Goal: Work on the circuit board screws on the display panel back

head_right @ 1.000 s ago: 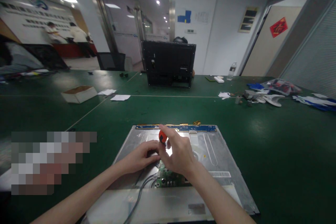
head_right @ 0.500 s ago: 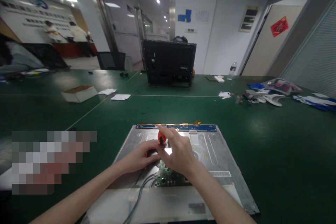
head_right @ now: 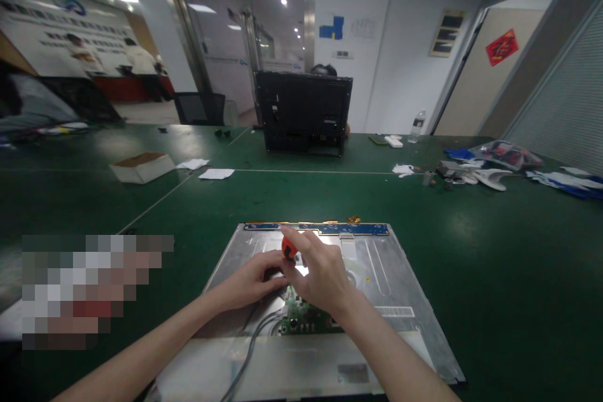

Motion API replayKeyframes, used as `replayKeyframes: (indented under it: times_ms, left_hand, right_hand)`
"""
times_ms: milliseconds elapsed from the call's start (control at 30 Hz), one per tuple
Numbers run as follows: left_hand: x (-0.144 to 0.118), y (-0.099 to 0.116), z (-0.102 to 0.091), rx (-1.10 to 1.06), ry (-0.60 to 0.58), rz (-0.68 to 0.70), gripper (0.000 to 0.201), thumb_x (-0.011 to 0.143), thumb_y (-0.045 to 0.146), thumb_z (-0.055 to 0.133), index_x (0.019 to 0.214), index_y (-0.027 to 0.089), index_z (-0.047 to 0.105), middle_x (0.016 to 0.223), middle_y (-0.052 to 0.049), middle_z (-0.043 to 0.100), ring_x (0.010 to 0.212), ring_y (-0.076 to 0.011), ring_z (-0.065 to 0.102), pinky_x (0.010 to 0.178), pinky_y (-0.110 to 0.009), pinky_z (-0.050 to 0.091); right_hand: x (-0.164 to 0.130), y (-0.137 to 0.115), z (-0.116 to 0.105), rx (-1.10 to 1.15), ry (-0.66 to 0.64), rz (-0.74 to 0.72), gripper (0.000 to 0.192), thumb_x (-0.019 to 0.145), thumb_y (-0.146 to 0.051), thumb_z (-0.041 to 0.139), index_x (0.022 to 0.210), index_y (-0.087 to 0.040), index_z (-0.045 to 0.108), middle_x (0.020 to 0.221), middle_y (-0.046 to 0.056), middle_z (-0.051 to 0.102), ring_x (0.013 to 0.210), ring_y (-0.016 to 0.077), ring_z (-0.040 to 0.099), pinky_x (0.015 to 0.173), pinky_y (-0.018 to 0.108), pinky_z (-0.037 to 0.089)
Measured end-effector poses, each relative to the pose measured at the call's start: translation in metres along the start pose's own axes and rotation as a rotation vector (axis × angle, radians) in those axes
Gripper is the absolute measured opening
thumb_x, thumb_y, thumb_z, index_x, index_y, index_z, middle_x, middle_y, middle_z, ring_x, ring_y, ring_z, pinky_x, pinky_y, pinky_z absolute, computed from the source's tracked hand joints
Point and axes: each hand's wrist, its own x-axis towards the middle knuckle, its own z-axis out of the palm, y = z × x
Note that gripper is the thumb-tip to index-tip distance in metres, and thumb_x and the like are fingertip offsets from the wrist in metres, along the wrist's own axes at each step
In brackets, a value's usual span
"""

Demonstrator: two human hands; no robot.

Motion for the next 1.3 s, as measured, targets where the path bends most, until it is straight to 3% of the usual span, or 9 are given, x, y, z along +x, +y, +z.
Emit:
replayKeyframes:
  times_ms: [200,400,800,967,1133,1300]
  left_hand:
    - [-0.0006,0.0019,-0.0004,0.003,0.012,-0.018,0.011,0.081,0.013,0.058,0.088,0.017,0.064,0.090,-0.003,0.066,0.085,-0.0188,0.060,0.080,-0.032,0.048]
    - [0.0003,0.0008,0.0001,-0.004,-0.010,-0.013,0.010,0.083,0.015,0.058,0.089,0.018,0.065,0.089,-0.003,0.067,0.085,-0.0189,0.060,0.081,-0.032,0.049]
    - [-0.0001,-0.0006,0.0007,-0.020,0.002,-0.037,0.009,0.082,0.014,0.058,0.088,0.017,0.064,0.091,-0.003,0.066,0.086,-0.0185,0.061,0.081,-0.032,0.049]
    - [-0.0003,0.0014,0.0003,-0.010,0.000,-0.036,0.009,0.082,0.015,0.058,0.089,0.017,0.064,0.093,-0.004,0.067,0.087,-0.0189,0.061,0.083,-0.033,0.049]
    - [-0.0005,0.0023,-0.0001,0.005,0.000,-0.030,0.008,0.083,0.015,0.057,0.087,0.017,0.064,0.088,-0.003,0.066,0.084,-0.0187,0.060,0.080,-0.032,0.049]
    - [0.0002,0.0017,-0.0007,0.016,-0.015,-0.016,0.009,0.084,0.016,0.057,0.088,0.017,0.064,0.088,-0.003,0.066,0.084,-0.0192,0.059,0.080,-0.032,0.048]
  right_hand:
    - [0.0021,-0.0013,-0.0012,-0.009,0.013,0.002,0.053,0.090,-0.020,0.056,0.138,-0.026,0.034,0.084,0.000,0.058,0.054,0.0106,0.048,0.044,0.022,0.039]
    - [0.0028,-0.0048,-0.0020,0.051,0.013,0.014,0.062,0.085,-0.011,0.051,0.143,-0.022,0.031,0.105,0.009,0.062,0.060,0.0110,0.055,0.046,0.023,0.044]
    - [0.0015,-0.0010,0.0000,-0.023,0.038,0.001,0.049,0.088,-0.017,0.057,0.133,-0.024,0.039,0.081,0.000,0.056,0.056,0.0123,0.047,0.047,0.025,0.040]
    - [0.0013,-0.0016,-0.0003,-0.004,0.023,0.005,0.049,0.088,-0.018,0.056,0.133,-0.023,0.038,0.084,0.001,0.057,0.057,0.0124,0.049,0.045,0.024,0.040]
    - [0.0037,-0.0068,-0.0032,0.030,0.014,0.000,0.056,0.085,-0.013,0.052,0.137,-0.021,0.035,0.103,0.009,0.062,0.070,0.0149,0.058,0.048,0.024,0.047]
    - [0.0036,-0.0076,-0.0033,0.036,0.025,0.017,0.063,0.083,-0.010,0.051,0.142,-0.021,0.030,0.101,0.008,0.065,0.059,0.0123,0.056,0.048,0.025,0.049]
